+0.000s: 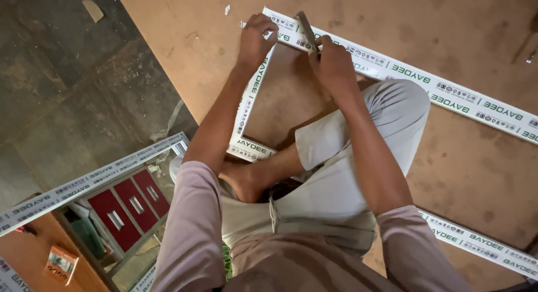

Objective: The person sits cross-legged on the floor holding an aluminum window frame profile and uses a utility knife to cut and peel the white protective film off the frame edges, working along the frame sections and brushing off scraps by hand.

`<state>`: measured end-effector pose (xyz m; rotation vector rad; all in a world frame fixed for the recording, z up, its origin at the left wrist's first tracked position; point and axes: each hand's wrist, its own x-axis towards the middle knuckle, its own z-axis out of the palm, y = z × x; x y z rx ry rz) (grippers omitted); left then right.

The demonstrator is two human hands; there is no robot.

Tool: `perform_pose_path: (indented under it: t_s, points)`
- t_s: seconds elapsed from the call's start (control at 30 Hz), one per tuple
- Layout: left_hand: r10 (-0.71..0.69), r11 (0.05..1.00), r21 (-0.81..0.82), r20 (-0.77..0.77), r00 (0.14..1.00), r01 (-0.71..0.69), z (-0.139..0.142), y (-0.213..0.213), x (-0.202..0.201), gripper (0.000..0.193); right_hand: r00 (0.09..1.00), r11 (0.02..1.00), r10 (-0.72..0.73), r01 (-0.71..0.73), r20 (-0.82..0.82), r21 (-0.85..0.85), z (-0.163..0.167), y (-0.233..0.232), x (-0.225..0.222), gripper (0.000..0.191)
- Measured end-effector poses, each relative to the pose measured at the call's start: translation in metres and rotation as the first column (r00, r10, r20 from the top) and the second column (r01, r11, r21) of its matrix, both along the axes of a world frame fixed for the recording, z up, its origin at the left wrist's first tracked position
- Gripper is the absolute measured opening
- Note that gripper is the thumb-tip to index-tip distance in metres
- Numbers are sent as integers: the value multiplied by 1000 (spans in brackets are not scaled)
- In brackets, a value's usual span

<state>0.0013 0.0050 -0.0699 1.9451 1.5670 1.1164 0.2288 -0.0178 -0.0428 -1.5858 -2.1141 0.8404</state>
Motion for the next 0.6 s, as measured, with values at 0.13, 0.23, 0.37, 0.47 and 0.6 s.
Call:
perform_pose_path:
  t_s: [0.13, 0.23, 0.37, 0.47, 0.6]
  points:
    - [-11, 1000, -26, -4, 1000, 11, 2, -4, -3, 10, 1000, 1000, -3, 3, -24, 4, 0, 1, -1, 25]
    - [2, 1000, 26, -71, 998, -1, 8, -10, 1, 12, 1000, 1000, -9, 9, -15, 18, 1, 2, -2, 25]
    - [11, 1000, 17, -144, 990, -9, 12, -13, 8, 15, 999, 999, -15, 16, -28, 38, 1, 1, -3, 25]
    - [-14, 1000, -8, -196, 980, 13, 10, -12, 11, 10, 1000, 1000, -14, 14, -23, 25, 0, 2, -2, 27]
    - [-51, 998, 16, -256, 965, 57, 8, -9, 11, 4, 1000, 1000, -1, 2, -5, 21, -1, 4, -1, 27]
